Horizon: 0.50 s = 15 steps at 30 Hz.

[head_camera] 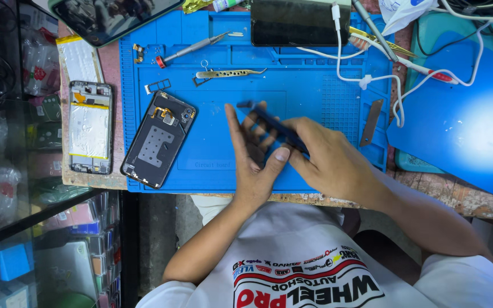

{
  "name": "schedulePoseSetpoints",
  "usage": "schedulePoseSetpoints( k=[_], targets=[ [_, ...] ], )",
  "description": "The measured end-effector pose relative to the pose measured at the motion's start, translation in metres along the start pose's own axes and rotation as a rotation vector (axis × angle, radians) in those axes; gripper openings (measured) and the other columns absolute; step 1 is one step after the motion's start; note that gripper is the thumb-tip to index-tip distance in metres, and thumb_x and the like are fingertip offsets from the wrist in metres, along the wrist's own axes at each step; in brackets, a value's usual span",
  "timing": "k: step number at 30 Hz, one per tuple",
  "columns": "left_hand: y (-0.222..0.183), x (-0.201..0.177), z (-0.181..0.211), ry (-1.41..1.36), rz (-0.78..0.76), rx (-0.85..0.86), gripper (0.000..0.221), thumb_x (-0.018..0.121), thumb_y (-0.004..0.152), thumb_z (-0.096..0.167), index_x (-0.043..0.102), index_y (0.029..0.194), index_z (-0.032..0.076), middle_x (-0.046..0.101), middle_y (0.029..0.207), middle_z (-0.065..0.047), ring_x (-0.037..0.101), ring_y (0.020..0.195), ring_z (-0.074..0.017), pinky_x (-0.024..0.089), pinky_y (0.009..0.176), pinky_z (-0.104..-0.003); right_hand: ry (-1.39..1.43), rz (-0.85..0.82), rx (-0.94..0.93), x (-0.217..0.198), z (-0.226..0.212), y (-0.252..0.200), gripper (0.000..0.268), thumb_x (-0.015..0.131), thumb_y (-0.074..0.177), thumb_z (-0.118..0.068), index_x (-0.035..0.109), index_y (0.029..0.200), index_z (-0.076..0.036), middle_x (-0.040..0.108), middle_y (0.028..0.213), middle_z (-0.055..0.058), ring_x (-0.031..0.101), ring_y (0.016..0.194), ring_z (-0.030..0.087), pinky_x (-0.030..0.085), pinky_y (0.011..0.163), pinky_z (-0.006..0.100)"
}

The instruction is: The person tapes and reassembles a mobile phone, plugs in a charger to verify it powers on, and then uses a tool to secure the internal components.

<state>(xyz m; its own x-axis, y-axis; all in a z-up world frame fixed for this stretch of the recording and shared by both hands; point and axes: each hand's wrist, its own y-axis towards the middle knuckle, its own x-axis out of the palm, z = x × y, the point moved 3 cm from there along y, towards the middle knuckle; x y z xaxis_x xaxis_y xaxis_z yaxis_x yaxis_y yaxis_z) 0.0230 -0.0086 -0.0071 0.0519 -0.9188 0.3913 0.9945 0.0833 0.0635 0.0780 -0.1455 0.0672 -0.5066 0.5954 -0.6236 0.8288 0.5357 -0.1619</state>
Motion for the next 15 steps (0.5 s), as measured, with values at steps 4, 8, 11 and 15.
schedulePoseSetpoints(
  k=[4, 8, 11, 15],
  targets=[
    [-0.007, 0.001, -0.008, 0.005, 0.066, -0.123, 0.088, 0.066, 0.105, 0.018, 0.007, 0.168, 0.000, 0.045, 0.150, -0.020, 0.051, 0.134, -0.0233, 0.046, 0.114, -0.035, 0.166, -0.076, -0.149, 0.008, 0.003, 0.003, 0.050, 0.064, 0.098, -0.010, 0.043, 0.143, 0.001, 0.058, 0.121, 0.021, 0.064, 0.110, 0.032, 0.051, 0.093, 0.039],
    [0.002, -0.010, 0.008, 0.084, 0.089, -0.028, 0.083, 0.068, 0.103, 0.011, 0.016, 0.167, -0.001, 0.051, 0.146, -0.020, 0.054, 0.132, -0.0242, 0.045, 0.116, -0.036, 0.368, -0.266, -0.212, -0.005, 0.018, 0.001, 0.062, 0.060, 0.092, -0.003, 0.041, 0.151, -0.002, 0.057, 0.138, 0.014, 0.060, 0.118, 0.021, 0.052, 0.092, 0.035],
    [0.007, -0.009, 0.033, 0.407, 0.089, 0.159, 0.077, 0.067, 0.102, 0.006, 0.020, 0.163, 0.000, 0.050, 0.151, -0.021, 0.055, 0.137, -0.0277, 0.044, 0.118, -0.036, 0.717, -0.197, -0.193, -0.003, 0.040, 0.006, 0.068, 0.060, 0.102, -0.008, 0.026, 0.161, -0.005, 0.054, 0.141, 0.012, 0.057, 0.123, 0.017, 0.047, 0.107, 0.036],
    [0.004, -0.004, 0.059, 0.753, 0.004, 0.295, 0.056, 0.066, 0.103, 0.001, 0.043, 0.154, 0.003, 0.064, 0.129, -0.020, 0.067, 0.115, -0.0307, 0.054, 0.101, -0.035, 0.942, -0.103, -0.035, 0.010, 0.076, 0.025, 0.056, 0.068, 0.101, -0.015, 0.041, 0.149, -0.005, 0.061, 0.126, 0.012, 0.064, 0.108, 0.020, 0.056, 0.095, 0.042]
  ],
)
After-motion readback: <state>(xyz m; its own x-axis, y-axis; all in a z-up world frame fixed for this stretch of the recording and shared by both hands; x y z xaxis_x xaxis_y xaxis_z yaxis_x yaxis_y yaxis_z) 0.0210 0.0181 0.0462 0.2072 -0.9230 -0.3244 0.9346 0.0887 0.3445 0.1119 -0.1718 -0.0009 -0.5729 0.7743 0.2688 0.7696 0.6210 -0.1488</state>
